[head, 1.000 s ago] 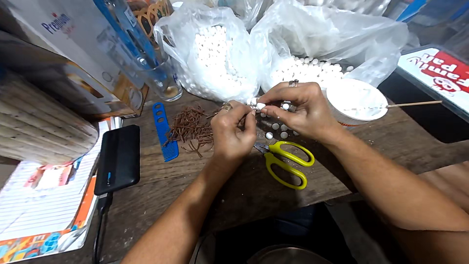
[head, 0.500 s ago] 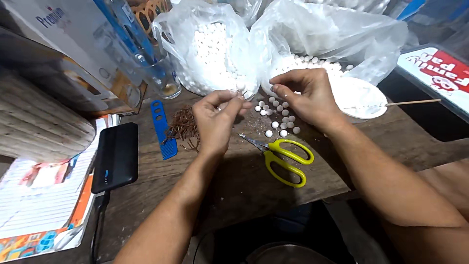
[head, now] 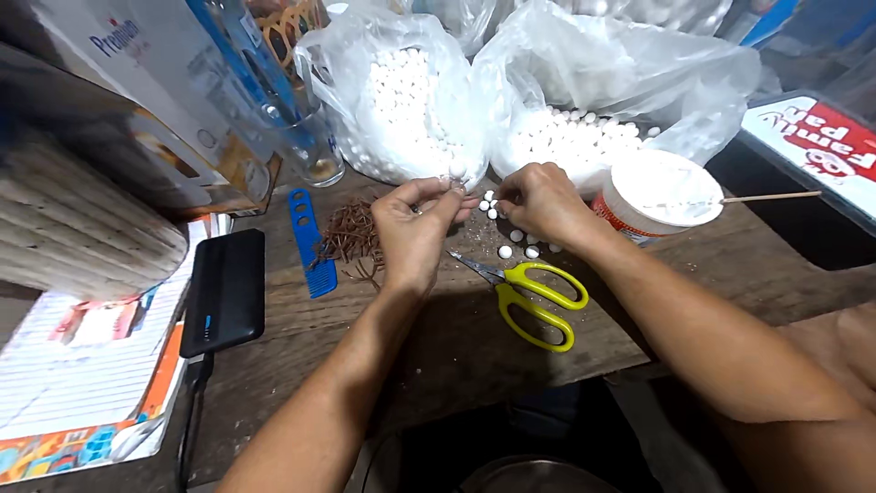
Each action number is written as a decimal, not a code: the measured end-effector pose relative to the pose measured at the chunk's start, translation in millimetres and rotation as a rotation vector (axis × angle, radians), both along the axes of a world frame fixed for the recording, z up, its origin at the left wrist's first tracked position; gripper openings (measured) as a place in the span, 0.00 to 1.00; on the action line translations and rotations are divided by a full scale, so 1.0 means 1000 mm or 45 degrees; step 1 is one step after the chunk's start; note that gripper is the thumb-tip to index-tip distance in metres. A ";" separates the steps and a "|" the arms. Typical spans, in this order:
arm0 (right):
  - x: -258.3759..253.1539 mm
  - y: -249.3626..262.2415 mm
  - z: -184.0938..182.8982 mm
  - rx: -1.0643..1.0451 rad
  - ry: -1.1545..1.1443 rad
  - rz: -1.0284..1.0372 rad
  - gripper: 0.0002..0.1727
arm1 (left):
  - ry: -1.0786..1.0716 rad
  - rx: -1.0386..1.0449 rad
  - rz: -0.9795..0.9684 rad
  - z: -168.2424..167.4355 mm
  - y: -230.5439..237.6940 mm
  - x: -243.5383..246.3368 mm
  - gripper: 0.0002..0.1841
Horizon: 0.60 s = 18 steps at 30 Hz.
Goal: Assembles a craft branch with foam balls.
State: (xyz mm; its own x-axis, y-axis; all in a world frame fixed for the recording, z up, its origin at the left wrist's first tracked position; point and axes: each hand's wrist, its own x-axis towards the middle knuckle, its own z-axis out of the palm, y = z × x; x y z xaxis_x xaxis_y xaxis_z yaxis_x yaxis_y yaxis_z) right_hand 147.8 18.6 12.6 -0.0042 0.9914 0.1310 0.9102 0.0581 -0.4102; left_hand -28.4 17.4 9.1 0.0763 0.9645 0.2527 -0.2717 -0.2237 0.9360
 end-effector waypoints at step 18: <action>0.003 -0.020 0.015 0.110 1.568 0.263 0.16 | 0.091 0.138 0.063 -0.005 0.003 0.000 0.10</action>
